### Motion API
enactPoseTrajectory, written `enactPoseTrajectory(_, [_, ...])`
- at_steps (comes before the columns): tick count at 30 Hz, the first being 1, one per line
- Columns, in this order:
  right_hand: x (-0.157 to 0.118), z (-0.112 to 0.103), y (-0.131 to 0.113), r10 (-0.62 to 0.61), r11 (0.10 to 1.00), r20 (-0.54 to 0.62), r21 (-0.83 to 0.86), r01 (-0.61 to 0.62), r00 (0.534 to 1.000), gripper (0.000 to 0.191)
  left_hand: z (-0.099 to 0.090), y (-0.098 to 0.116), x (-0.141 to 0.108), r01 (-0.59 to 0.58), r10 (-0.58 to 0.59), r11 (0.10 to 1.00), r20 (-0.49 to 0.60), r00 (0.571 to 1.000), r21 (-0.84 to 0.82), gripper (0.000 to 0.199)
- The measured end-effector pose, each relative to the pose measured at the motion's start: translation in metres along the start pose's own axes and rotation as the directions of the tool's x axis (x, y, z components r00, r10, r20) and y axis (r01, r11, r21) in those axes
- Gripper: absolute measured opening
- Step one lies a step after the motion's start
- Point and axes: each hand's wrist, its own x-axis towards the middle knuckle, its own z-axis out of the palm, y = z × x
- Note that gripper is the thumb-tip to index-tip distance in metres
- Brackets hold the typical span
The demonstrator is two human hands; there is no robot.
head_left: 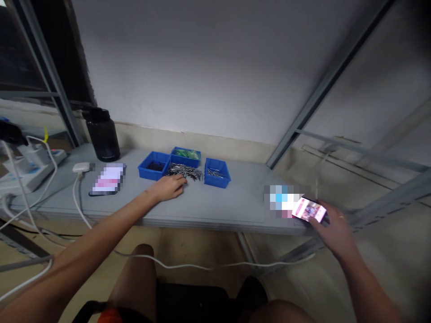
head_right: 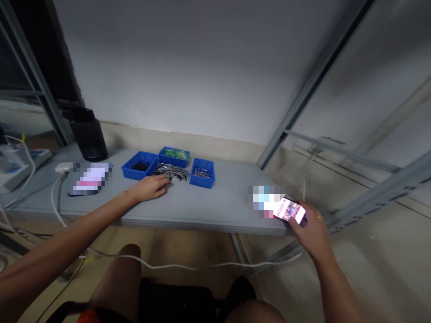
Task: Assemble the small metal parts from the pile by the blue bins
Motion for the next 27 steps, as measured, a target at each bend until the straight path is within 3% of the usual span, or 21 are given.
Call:
enactPoseTrajectory(8, [-0.004, 0.008, 0.003, 0.013, 1.0, 0.024, -0.004, -0.013, 1.0, 0.07, -0.002, 0.002, 0.001, 0.019, -0.019, 1.0, 0.02, 1.0, 0.01, 0.031])
enactPoseTrajectory(14, [-0.001, 0.012, 0.017, -0.076, 0.996, -0.005, 0.051, 0.076, 0.997, 0.055, -0.001, 0.002, 0.0, 0.0, 0.0, 1.0, 0.005, 1.0, 0.007, 0.03])
enactPoseTrajectory(27, [-0.005, 0.006, 0.0, -0.01, 0.999, -0.009, 0.05, 0.01, 1.0, 0.062, -0.001, 0.002, 0.0, 0.018, -0.018, 1.0, 0.009, 1.0, -0.015, 0.029])
